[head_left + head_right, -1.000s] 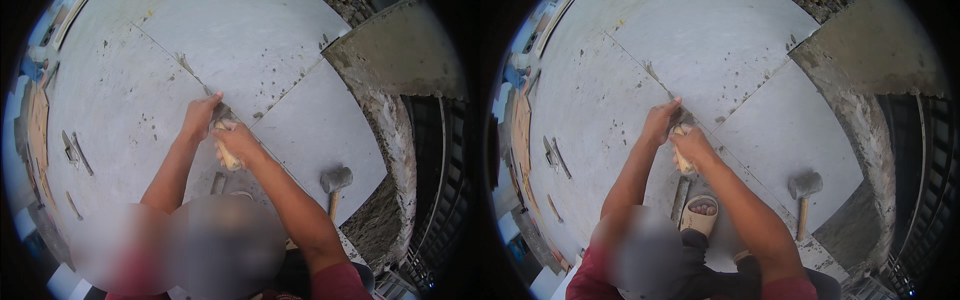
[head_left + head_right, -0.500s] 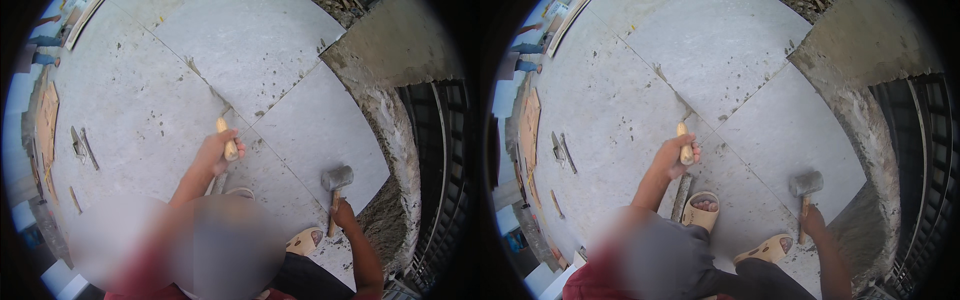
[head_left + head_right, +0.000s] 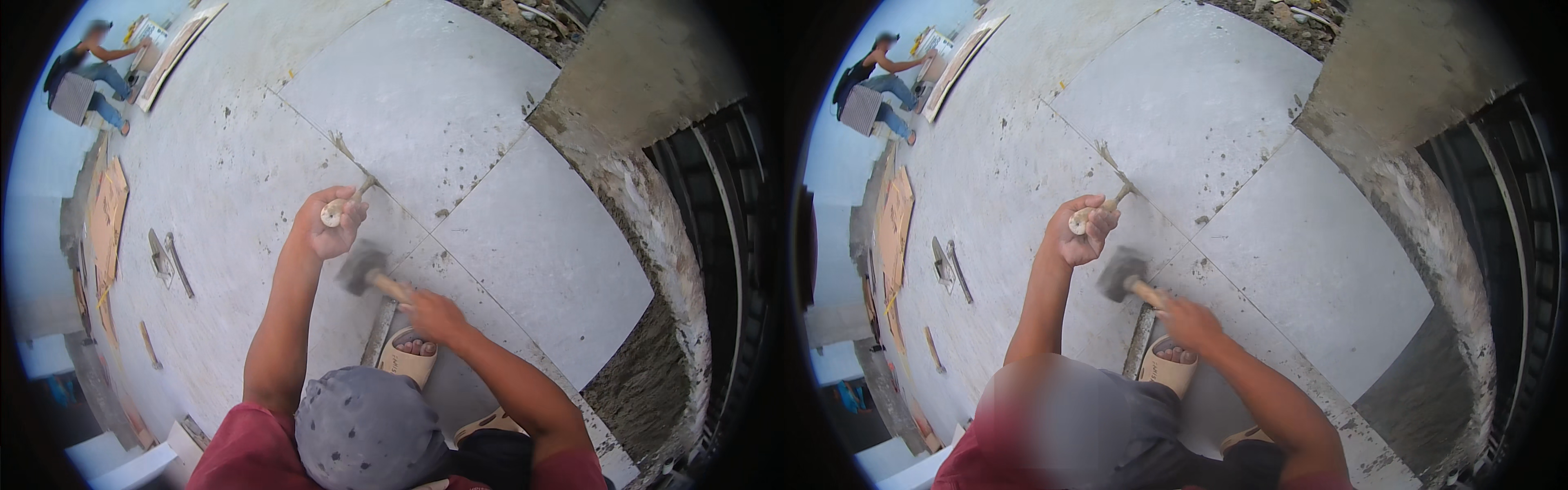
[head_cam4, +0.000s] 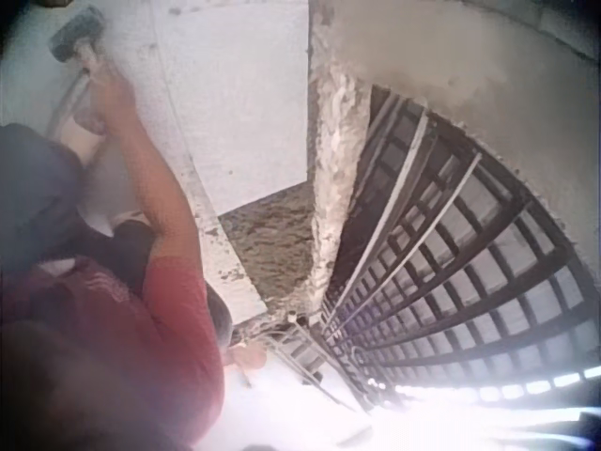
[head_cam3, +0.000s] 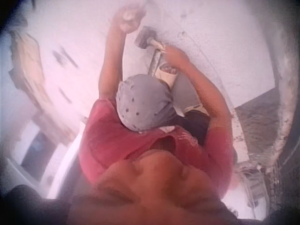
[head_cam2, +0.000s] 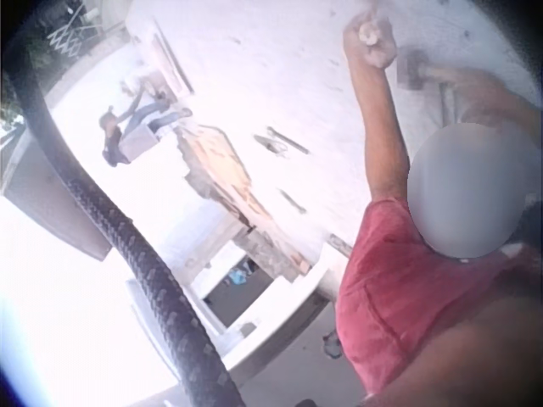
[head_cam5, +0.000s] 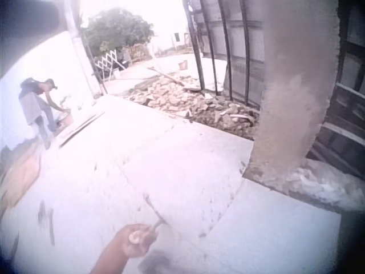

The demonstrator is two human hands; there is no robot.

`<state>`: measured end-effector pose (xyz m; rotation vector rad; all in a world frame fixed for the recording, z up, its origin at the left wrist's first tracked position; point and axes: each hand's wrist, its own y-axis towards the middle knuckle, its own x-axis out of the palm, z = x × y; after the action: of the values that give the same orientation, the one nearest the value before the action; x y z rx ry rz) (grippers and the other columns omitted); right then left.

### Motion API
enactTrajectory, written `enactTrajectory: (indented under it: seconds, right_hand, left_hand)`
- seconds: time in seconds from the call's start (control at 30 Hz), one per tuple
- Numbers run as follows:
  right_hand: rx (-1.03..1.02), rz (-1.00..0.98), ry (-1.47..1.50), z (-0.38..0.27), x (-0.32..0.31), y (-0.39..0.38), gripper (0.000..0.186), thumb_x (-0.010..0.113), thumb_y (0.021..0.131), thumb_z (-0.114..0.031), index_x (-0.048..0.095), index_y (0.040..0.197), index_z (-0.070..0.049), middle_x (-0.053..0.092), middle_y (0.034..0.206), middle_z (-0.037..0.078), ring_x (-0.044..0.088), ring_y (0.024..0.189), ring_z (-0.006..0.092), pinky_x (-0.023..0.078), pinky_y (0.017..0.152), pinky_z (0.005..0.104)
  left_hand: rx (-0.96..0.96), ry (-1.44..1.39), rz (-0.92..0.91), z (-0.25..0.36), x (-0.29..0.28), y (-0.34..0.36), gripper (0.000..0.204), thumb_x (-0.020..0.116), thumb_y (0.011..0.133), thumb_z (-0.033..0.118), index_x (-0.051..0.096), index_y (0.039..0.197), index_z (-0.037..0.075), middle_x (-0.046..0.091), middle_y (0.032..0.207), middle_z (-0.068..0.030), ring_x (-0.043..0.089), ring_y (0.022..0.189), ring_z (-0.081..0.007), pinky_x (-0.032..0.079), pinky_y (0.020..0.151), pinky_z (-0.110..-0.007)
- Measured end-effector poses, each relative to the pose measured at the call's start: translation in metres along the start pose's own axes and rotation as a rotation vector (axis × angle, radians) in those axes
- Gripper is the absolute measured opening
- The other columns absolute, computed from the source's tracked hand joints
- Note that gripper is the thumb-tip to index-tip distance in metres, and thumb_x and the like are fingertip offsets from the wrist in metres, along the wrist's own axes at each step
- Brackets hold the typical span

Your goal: The person spreads cement on the floor using a trowel, places a tile, and taps it with a hammer to level it. They then use a straight edge to smooth the cement and continue the process.

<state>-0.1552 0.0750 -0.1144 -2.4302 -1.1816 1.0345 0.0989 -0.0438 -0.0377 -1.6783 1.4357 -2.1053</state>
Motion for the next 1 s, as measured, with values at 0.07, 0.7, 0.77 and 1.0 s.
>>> enactTrajectory:
  seconds: [0.07,0.7,0.77,1.0]
  right_hand:
    - [-0.056,-0.087,-0.007,-0.028,0.000,0.029,0.050,0.052,0.096,-0.034,0.045,0.140,-0.012,0.064,0.112,0.019,0.063,0.101,0.0360,0.050,0.086,0.0482]
    - [0.097,0.291,0.198,-0.060,0.005,0.084,0.037,0.064,0.090,-0.033,0.064,0.117,-0.008,0.069,0.082,0.018,0.069,0.081,0.0343,0.055,0.073,0.0452]
    - [-0.001,0.078,0.041,-0.059,-0.002,0.079,0.036,0.063,0.090,-0.032,0.064,0.117,-0.007,0.069,0.084,0.020,0.069,0.082,0.0347,0.055,0.074,0.0451]
    - [0.178,0.199,0.277,-0.054,-0.023,0.079,0.033,0.060,0.092,-0.030,0.061,0.116,-0.008,0.068,0.100,0.020,0.066,0.092,0.0397,0.052,0.080,0.0490]
  left_hand:
    - [-0.010,-0.024,-0.001,0.003,-0.005,0.001,0.030,0.053,0.093,0.016,0.049,0.098,-0.013,0.056,0.072,-0.0055,0.062,0.056,-0.0120,0.055,0.046,-0.021]
    - [-0.029,0.013,0.041,0.015,-0.009,0.005,0.032,0.050,0.093,0.016,0.047,0.102,-0.015,0.056,0.070,-0.0060,0.059,0.052,-0.0106,0.050,0.040,-0.020]
    - [-0.039,0.009,0.035,0.017,-0.009,0.004,0.031,0.051,0.092,0.015,0.047,0.101,-0.014,0.056,0.070,-0.0060,0.059,0.052,-0.0105,0.050,0.039,-0.019]
    - [-0.012,-0.007,0.043,0.019,-0.007,0.003,0.031,0.050,0.093,0.016,0.045,0.101,-0.014,0.056,0.071,-0.0062,0.060,0.052,-0.0116,0.050,0.039,-0.020]
